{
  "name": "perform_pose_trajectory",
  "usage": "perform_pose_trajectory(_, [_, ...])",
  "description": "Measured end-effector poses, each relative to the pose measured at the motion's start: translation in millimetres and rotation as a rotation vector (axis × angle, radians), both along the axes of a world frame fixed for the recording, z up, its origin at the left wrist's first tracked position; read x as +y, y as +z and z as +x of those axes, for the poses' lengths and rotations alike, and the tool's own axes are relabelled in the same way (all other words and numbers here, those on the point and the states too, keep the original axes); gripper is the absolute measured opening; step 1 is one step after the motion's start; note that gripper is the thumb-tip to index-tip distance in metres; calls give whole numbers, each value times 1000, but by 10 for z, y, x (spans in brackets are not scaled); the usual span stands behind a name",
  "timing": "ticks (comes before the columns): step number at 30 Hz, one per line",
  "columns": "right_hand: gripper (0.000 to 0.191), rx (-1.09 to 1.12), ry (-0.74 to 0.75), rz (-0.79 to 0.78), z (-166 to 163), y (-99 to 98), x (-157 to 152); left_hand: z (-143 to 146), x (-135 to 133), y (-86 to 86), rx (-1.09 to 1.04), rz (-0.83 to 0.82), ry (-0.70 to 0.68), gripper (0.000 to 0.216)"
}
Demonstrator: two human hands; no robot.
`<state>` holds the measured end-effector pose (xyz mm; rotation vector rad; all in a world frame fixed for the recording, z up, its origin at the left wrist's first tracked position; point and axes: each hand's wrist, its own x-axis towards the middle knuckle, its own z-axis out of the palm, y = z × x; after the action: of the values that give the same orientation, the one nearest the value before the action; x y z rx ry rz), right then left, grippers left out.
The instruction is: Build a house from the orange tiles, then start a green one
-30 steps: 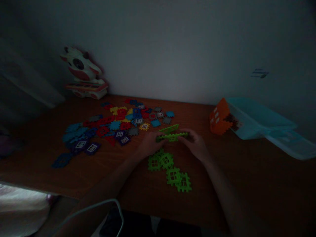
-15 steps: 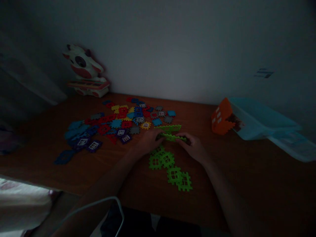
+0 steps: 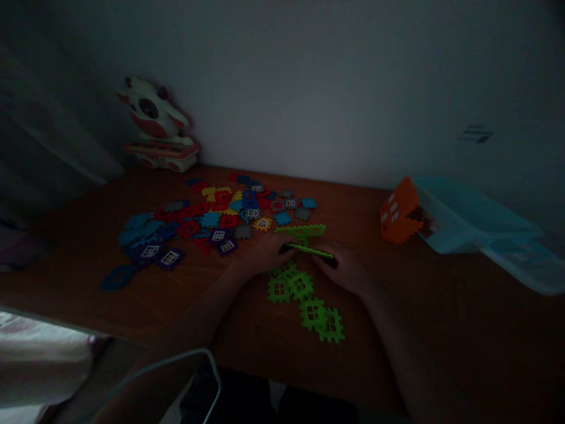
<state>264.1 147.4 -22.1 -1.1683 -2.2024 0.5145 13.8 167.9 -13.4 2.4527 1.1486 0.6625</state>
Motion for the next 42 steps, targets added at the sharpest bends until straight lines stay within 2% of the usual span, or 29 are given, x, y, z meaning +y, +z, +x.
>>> perform_pose_trajectory(6, [22,-20,7,-12,-6,27,-24,0,11,-10,-21,-27,-68,17])
perform_pose_trajectory(16, [30,143,-177,-141,-41,11,-18,-25,14,54,-107,-45,-17,19])
perform_pose_trajectory(30, [24,104,-125,-178,57,-16,28,10,-26,50,-59,-23,-82,18])
perform_pose_trajectory(42, [19,70,-114,-199,77,41,20,84,-40,-35,-69,-31,-72,19])
